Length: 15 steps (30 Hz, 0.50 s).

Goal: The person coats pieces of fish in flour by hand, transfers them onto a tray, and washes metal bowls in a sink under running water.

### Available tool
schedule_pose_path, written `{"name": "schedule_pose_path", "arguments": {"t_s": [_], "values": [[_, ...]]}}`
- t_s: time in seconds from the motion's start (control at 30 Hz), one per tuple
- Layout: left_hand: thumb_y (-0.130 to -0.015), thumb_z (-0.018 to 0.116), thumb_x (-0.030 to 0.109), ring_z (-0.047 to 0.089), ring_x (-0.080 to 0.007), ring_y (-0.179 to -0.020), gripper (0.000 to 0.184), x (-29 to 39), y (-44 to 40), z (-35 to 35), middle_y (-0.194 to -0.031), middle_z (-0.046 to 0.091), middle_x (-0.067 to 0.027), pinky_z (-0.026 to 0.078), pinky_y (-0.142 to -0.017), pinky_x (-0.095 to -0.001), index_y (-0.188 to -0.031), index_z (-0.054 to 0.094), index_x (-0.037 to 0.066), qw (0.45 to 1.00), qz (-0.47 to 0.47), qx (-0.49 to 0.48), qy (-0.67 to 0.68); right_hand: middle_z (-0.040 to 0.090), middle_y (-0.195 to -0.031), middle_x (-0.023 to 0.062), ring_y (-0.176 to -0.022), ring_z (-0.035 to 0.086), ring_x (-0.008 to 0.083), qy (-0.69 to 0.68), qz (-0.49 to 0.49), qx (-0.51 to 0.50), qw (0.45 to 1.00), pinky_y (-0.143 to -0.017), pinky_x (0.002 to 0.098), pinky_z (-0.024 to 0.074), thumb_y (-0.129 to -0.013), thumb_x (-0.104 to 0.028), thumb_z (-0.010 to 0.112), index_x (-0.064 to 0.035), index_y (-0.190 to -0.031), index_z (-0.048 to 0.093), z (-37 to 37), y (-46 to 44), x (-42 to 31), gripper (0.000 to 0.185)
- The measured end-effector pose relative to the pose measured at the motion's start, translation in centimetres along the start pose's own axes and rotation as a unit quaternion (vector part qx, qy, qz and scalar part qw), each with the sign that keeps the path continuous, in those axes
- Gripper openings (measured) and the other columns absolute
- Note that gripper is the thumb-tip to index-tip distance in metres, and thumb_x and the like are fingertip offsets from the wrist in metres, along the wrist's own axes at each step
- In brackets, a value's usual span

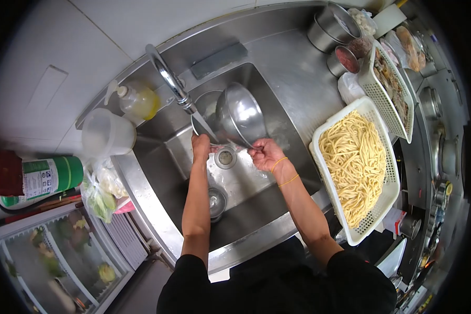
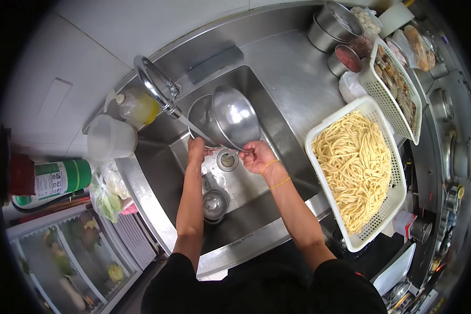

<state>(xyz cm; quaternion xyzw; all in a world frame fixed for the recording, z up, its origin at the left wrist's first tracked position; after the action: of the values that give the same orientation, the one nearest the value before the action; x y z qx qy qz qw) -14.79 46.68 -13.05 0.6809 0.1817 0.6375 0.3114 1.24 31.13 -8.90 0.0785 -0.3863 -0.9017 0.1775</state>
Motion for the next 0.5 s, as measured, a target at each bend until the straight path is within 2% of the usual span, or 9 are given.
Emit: {"name": "schedule_pose_path", "arguments": {"t_s": [0.03, 0.13, 0.17, 0.27, 0.4, 0.43, 0.5], "values": [[-0.083, 0.039, 0.005, 0.067, -0.0371, -0.057, 0.048, 1.3, 1.0, -0.5, -0.096, 0.067, -0.0246, 0.055, -0.043, -0.0371, -0.129, 0.05, 0.007, 0.996, 0.058, 0.026, -0.056, 0.057, -0.065, 0.0164, -0.041, 0.047, 0.0152, 0.013, -0.032, 0.016, 0.999, -0.036, 0.024, 0.0432, -0.085, -0.011, 0.047, -0.0007, -0.079, 0.049, -0.2, 0.0, -0.4, 0.012], [-0.086, 0.041, 0.007, 0.067, -0.0346, -0.055, 0.042, 4.5, 3.3, -2.1, -0.09, 0.068, -0.024, 0.056, -0.047, -0.0404, -0.126, 0.054, 0.006, 0.952, 0.115, 0.065, -0.276, 0.058, -0.066, 0.0176, -0.044, 0.051, 0.0173, 0.027, -0.145, 0.056, 0.987, -0.04, 0.0255, 0.048, -0.087, -0.012, 0.045, 0.0015, -0.084, 0.05, 2.2, 2.8, -2.7, 0.014], [-0.088, 0.043, 0.01, 0.066, -0.0331, -0.054, 0.037, 5.0, 3.4, -2.7, -0.084, 0.068, -0.0241, 0.055, -0.048, -0.0423, -0.122, 0.058, 0.004, 0.94, 0.148, 0.088, -0.294, 0.061, -0.071, 0.0204, -0.048, 0.056, 0.0202, 0.049, -0.206, 0.048, 0.976, -0.046, 0.026, 0.0517, -0.087, -0.012, 0.044, 0.0047, -0.09, 0.051, 2.0, 2.8, -4.2, 0.019], [-0.09, 0.046, 0.013, 0.066, -0.0328, -0.054, 0.034, 4.2, 1.3, -3.9, -0.083, 0.069, -0.0218, 0.053, -0.046, -0.0419, -0.119, 0.06, 0.004, 0.935, 0.175, 0.133, -0.28, 0.063, -0.078, 0.0222, -0.056, 0.062, 0.0227, 0.057, -0.312, 0.079, 0.945, -0.053, 0.0286, 0.0548, -0.088, -0.013, 0.043, 0.0066, -0.095, 0.052, 2.9, 4.0, -7.7, 0.022], [-0.09, 0.055, 0.017, 0.058, -0.0233, -0.043, 0.023, 0.6, -1.2, -2.9, -0.07, 0.066, -0.0131, 0.044, -0.039, -0.0337, -0.102, 0.064, -0.001, 0.994, 0.028, 0.016, -0.106, 0.065, -0.085, 0.0206, -0.069, 0.066, 0.0235, 0.05, -0.412, 0.11, 0.903, -0.062, 0.031, 0.0572, -0.089, -0.014, 0.042, 0.0072, -0.097, 0.054, 2.2, 3.9, -11.4, 0.025], [-0.089, 0.059, 0.019, 0.051, -0.0178, -0.04, 0.02, -0.4, -1.3, -2.4, -0.072, 0.065, -0.011, 0.04, -0.038, -0.0294, -0.095, 0.064, 0.001, 0.999, -0.007, 0.001, -0.034, 0.065, -0.086, 0.0194, -0.071, 0.066, 0.0227, 0.045, -0.421, 0.12, 0.898, -0.065, 0.0309, 0.0577, -0.09, -0.014, 0.042, 0.0067, -0.097, 0.055, 1.6, 3.7, -12.2, 0.025], [-0.089, 0.059, 0.016, 0.052, -0.0167, -0.041, 0.019, -3.4, -2.5, -0.6, -0.077, 0.066, -0.0133, 0.039, -0.038, -0.0274, -0.097, 0.064, 0.0, 0.987, -0.088, -0.085, 0.101, 0.066, -0.087, 0.0186, -0.072, 0.066, 0.0223, 0.022, -0.433, 0.144, 0.89, -0.067, 0.0306, 0.0581, -0.09, -0.013, 0.042, 0.0056, -0.098, 0.056, 0.4, 3.4, -13.3, 0.025]]}}
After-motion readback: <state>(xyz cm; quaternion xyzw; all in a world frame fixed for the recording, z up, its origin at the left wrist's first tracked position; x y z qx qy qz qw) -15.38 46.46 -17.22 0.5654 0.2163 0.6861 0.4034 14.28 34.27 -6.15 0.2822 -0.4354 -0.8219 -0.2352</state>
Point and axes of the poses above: each hand's wrist, its own y-axis away from the middle knuckle, its own z-axis out of the palm, x = y × z, the point moved 6 cm from there along -y, towards the middle knuckle
